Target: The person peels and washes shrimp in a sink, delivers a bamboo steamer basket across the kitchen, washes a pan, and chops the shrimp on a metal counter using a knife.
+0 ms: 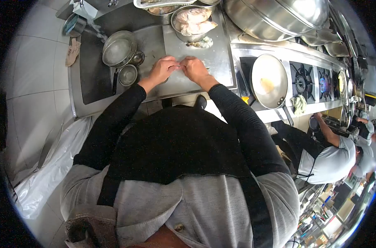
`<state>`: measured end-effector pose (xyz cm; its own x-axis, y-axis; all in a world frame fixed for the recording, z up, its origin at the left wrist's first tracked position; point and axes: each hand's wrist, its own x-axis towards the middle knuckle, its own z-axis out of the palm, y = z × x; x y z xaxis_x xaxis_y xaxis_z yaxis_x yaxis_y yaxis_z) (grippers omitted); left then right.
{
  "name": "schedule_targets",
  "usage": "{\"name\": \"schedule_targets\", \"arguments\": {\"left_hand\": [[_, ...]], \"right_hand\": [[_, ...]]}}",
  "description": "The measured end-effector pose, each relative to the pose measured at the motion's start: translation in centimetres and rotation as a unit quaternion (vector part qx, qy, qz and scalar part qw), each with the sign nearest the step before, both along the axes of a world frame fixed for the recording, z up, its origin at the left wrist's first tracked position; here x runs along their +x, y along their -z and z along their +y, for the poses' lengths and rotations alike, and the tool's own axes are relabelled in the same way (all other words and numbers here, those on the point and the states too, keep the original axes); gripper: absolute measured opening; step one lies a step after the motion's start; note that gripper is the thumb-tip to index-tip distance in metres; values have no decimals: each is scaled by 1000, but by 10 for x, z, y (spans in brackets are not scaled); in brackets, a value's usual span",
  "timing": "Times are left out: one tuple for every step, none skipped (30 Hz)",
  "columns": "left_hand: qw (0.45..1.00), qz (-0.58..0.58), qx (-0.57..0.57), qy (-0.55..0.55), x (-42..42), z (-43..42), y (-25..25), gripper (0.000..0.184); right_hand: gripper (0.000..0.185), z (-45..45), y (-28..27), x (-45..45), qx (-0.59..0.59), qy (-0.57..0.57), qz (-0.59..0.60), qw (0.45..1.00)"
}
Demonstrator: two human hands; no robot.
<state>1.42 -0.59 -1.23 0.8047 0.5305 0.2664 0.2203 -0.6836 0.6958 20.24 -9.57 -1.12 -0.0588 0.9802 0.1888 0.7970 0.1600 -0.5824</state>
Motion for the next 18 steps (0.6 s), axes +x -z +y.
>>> {"name": "schedule_targets", "arguments": {"left_hand": [[1000, 19, 11, 5, 0, -3, -2, 15], [999, 37, 25, 11, 1, -2, -5, 13], [997, 55, 42, 17, 3, -1, -6, 11], [996, 67, 49, 19, 4, -2, -7, 11], [995, 78, 57, 20, 4, -4, -9, 10], [993, 88, 69, 22, 5, -2, -10, 9], [991, 102, 75, 36, 5, 0, -12, 10], [989, 115, 81, 50, 5, 1, -15, 13], [986, 128, 89, 63, 3, 3, -18, 15], [992, 91, 74, 46, 0, 5, -20, 18], [996, 54, 60, 30, -5, 5, -20, 21], [999, 17, 44, 14, -9, 4, -21, 24], [1000, 21, -10, -11, -13, 3, -21, 29], [1000, 21, -14, -6, -14, 3, -17, 27], [1000, 21, -20, -2, -15, 3, -17, 24], [999, 22, -25, 2, -15, 5, -16, 22], [999, 26, -22, 9, -15, 5, -15, 19], [999, 30, -19, 16, -13, 6, -15, 17]], "right_hand": [[11, 1, 0, -1, -4, -12, -17, 1000], [11, 4, -1, -2, -9, -20, -41, 999], [11, 7, -1, -3, -13, -27, -64, 997], [11, 7, -2, -5, -16, -34, -88, 995], [12, 7, -3, -8, -21, -36, -108, 993], [12, 10, -4, -10, -21, -36, -130, 991], [13, 10, -6, -11, -21, -36, -151, 988], [15, 8, -9, -11, -62, -32, -157, 985], [16, 8, -12, -11, -100, -29, -162, 981], [18, 13, -18, -10, -133, -25, -169, 976], [19, 15, -21, -7, -101, -25, -143, 984], [21, 12, -23, -4, -72, -26, -116, 990], [22, 12, -22, -2, -46, -27, -87, 995], [22, 12, -18, -2, -50, -34, -89, 994], [22, 12, -23, -7, -55, -41, -90, 994], [21, 13, -26, -9, -60, -48, -91, 993], [20, 14, -18, -11, -55, -47, -99, 992], [18, 16, -10, -13, -51, -46, -108, 992]]}}
